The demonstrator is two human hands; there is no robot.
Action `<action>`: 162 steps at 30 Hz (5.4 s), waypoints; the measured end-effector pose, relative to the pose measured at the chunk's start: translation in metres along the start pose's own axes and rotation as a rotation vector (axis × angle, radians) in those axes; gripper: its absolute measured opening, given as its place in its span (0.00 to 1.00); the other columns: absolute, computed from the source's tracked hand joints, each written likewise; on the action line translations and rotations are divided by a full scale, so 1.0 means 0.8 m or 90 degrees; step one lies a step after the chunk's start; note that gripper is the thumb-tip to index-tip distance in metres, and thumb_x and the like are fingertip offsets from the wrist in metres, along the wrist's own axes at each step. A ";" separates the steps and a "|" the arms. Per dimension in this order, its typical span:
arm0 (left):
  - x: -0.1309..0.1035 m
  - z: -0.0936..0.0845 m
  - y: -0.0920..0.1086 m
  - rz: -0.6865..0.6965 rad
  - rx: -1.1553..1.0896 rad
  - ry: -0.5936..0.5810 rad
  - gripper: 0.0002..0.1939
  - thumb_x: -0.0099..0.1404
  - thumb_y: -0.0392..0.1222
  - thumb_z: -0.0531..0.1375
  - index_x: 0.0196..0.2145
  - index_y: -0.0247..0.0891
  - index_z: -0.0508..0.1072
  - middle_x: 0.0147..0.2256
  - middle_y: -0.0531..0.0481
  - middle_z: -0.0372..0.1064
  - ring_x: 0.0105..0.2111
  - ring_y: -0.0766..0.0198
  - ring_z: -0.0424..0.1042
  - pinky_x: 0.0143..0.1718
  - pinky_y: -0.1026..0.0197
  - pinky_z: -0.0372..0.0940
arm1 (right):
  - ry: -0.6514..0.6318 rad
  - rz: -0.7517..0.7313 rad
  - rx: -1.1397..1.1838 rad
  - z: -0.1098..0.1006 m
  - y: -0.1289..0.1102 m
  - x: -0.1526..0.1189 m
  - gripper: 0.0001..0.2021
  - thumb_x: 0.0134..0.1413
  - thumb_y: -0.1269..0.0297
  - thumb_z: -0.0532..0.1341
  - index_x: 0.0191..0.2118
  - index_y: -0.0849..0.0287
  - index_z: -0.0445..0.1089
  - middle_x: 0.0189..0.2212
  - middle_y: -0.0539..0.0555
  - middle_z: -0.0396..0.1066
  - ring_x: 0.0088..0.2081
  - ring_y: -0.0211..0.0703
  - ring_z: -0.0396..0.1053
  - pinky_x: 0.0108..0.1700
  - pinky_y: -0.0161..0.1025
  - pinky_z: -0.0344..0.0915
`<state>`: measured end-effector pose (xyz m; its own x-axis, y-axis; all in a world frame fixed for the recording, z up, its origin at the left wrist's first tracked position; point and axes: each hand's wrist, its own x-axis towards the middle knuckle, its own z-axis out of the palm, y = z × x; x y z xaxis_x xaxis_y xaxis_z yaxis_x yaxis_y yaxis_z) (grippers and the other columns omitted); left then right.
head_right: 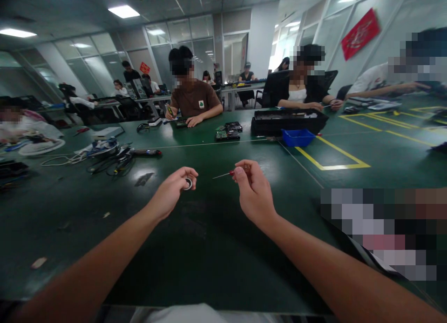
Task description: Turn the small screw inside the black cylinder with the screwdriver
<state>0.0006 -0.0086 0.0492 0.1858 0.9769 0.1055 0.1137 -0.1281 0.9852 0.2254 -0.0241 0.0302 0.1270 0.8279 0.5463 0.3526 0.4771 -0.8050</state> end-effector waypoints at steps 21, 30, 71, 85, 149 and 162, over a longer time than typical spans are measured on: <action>-0.011 0.001 -0.054 0.095 0.266 -0.063 0.24 0.60 0.34 0.67 0.54 0.43 0.73 0.51 0.48 0.74 0.51 0.54 0.72 0.57 0.51 0.62 | -0.149 -0.030 -0.008 0.005 -0.009 -0.011 0.08 0.65 0.58 0.58 0.44 0.55 0.69 0.35 0.54 0.78 0.38 0.47 0.78 0.40 0.45 0.72; -0.011 0.000 -0.056 0.129 0.301 -0.057 0.21 0.61 0.38 0.66 0.53 0.44 0.75 0.52 0.49 0.74 0.55 0.54 0.70 0.60 0.50 0.59 | -0.117 -0.056 -0.134 0.003 -0.014 -0.008 0.13 0.61 0.52 0.61 0.32 0.55 0.71 0.24 0.50 0.74 0.25 0.41 0.71 0.29 0.37 0.64; -0.011 -0.002 -0.060 0.151 0.365 -0.063 0.20 0.61 0.39 0.67 0.52 0.47 0.76 0.50 0.47 0.75 0.51 0.53 0.72 0.59 0.47 0.59 | -0.306 -0.126 -0.189 -0.002 -0.024 -0.008 0.13 0.64 0.65 0.54 0.53 0.57 0.64 0.31 0.53 0.73 0.31 0.45 0.71 0.33 0.41 0.64; -0.011 -0.004 -0.054 0.157 0.422 -0.052 0.19 0.63 0.40 0.66 0.53 0.46 0.75 0.51 0.49 0.74 0.51 0.54 0.71 0.59 0.46 0.59 | -0.215 0.047 0.017 0.007 -0.013 -0.005 0.08 0.62 0.57 0.59 0.40 0.56 0.69 0.33 0.53 0.72 0.35 0.45 0.70 0.39 0.43 0.66; -0.011 -0.006 -0.052 0.195 0.483 -0.063 0.18 0.64 0.43 0.66 0.52 0.46 0.75 0.49 0.51 0.76 0.49 0.55 0.71 0.58 0.47 0.57 | -0.306 -0.058 -0.174 0.000 -0.020 -0.008 0.15 0.70 0.57 0.49 0.54 0.55 0.66 0.31 0.52 0.74 0.25 0.41 0.67 0.30 0.40 0.60; -0.013 -0.005 -0.049 0.175 0.488 -0.073 0.19 0.64 0.45 0.65 0.53 0.46 0.74 0.50 0.49 0.75 0.50 0.53 0.71 0.61 0.41 0.53 | -0.270 -0.037 -0.101 0.002 -0.020 -0.007 0.11 0.67 0.54 0.53 0.41 0.54 0.67 0.29 0.50 0.71 0.29 0.43 0.69 0.30 0.40 0.61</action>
<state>-0.0096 -0.0129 0.0100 0.3983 0.8753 0.2741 0.6766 -0.4822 0.5565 0.2173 -0.0360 0.0397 -0.2766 0.8644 0.4199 0.4891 0.5027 -0.7128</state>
